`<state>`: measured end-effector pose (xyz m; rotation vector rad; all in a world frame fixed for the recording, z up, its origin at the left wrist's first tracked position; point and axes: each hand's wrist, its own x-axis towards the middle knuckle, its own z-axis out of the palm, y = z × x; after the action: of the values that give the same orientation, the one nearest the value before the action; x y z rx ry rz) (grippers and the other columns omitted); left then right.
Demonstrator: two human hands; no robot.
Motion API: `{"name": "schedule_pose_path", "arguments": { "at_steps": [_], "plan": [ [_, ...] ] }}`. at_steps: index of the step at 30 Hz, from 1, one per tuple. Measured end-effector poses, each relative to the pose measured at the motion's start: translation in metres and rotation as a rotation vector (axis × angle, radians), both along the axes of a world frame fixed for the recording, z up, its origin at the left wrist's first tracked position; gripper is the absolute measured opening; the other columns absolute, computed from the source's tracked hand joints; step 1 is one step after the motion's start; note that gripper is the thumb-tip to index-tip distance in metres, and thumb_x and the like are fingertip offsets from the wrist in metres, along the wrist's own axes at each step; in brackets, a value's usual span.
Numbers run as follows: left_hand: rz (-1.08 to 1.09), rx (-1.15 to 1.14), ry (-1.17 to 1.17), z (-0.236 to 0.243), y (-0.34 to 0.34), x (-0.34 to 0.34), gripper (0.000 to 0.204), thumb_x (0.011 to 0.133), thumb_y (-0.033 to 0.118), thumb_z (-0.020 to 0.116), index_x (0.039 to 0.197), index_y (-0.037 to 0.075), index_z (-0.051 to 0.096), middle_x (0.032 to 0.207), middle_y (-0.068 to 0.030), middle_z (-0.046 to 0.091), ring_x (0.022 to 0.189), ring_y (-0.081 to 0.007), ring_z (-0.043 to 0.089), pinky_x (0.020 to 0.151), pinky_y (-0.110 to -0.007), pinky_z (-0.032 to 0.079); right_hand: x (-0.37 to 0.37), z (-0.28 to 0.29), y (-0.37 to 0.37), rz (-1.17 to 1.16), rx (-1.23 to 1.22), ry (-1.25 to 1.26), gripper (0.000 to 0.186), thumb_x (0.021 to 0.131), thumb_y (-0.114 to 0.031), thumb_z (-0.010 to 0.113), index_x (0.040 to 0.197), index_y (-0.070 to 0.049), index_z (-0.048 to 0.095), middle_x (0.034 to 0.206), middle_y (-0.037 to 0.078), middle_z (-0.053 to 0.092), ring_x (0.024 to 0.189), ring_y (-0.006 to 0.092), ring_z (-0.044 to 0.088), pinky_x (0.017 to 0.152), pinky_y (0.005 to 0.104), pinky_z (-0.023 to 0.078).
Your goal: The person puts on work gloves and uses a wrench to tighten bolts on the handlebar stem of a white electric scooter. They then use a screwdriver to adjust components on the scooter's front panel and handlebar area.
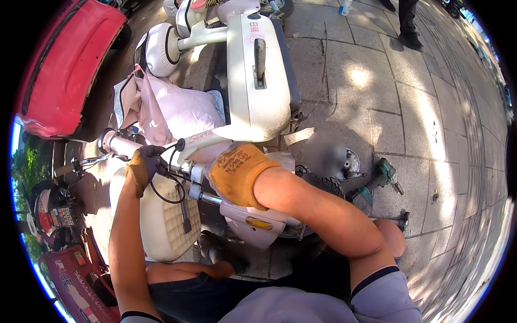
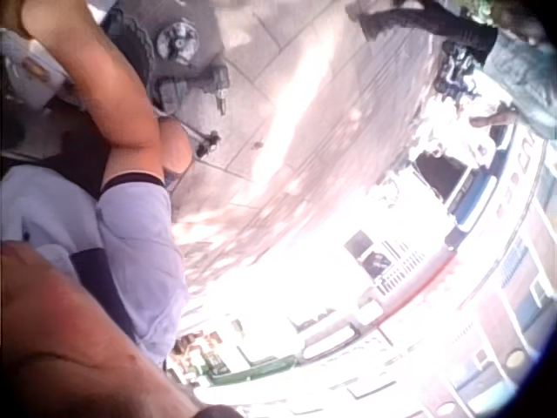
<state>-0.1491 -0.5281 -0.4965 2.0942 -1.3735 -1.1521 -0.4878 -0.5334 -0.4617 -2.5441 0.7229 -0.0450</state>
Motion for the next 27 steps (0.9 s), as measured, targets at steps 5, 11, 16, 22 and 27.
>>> {"name": "schedule_pose_path", "arguments": {
  "at_steps": [5, 11, 16, 22, 27],
  "plan": [
    [0.193, 0.034, 0.035, -0.003, 0.006, -0.003, 0.026, 0.098, -0.002, 0.052, 0.121, -0.011, 0.062, 0.081, -0.0153, 0.070, 0.061, -0.0197, 0.067, 0.055, -0.033, 0.055, -0.053, -0.019, -0.078, -0.619, 0.116, -0.232, 0.024, 0.093, -0.023, 0.061, 0.097, -0.004, 0.075, 0.088, 0.015, 0.075, 0.076, 0.0264, 0.072, 0.073, 0.0390, 0.056],
    [0.419, -0.110, 0.198, 0.007, 0.008, -0.008, 0.030, 0.098, 0.003, 0.053, 0.124, -0.003, 0.066, 0.066, 0.0013, 0.051, 0.050, -0.0088, 0.044, 0.047, -0.027, 0.043, -0.101, -0.037, -0.111, -0.918, 0.450, -0.817, 0.028, 0.089, -0.024, 0.066, 0.093, 0.002, 0.075, 0.078, 0.010, 0.072, 0.067, 0.0135, 0.064, 0.064, 0.0312, 0.052],
    [0.400, -0.199, 0.138, 0.022, 0.022, -0.005, 0.029, 0.098, 0.008, 0.053, 0.122, 0.001, 0.069, 0.064, 0.0046, 0.050, 0.050, -0.0064, 0.043, 0.050, -0.027, 0.048, -0.098, -0.010, -0.094, -0.924, 0.414, -0.911, 0.020, 0.095, -0.019, 0.067, 0.096, 0.000, 0.075, 0.080, 0.006, 0.073, 0.070, 0.0105, 0.065, 0.064, 0.0254, 0.051],
    [0.314, -0.019, 0.194, 0.016, 0.012, 0.035, 0.031, 0.098, 0.006, 0.049, 0.123, -0.002, 0.066, 0.063, -0.0025, 0.052, 0.050, -0.0117, 0.046, 0.053, -0.032, 0.050, -0.139, -0.024, -0.135, -0.974, 0.017, -0.405, 0.022, 0.096, -0.017, 0.063, 0.101, 0.001, 0.074, 0.092, 0.013, 0.076, 0.086, 0.0203, 0.072, 0.079, 0.0348, 0.056],
    [-0.022, 0.090, -0.208, 0.002, -0.004, 0.029, 0.026, 0.097, 0.002, 0.054, 0.120, -0.002, 0.066, 0.076, -0.0124, 0.066, 0.060, -0.0163, 0.062, 0.055, -0.034, 0.051, -0.168, -0.125, -0.167, -0.567, -0.131, 0.235, 0.067, 0.090, -0.008, 0.058, 0.155, -0.018, 0.044, 0.155, 0.013, 0.049, 0.138, 0.0351, 0.051, 0.114, 0.0414, 0.044]
  ]
}}
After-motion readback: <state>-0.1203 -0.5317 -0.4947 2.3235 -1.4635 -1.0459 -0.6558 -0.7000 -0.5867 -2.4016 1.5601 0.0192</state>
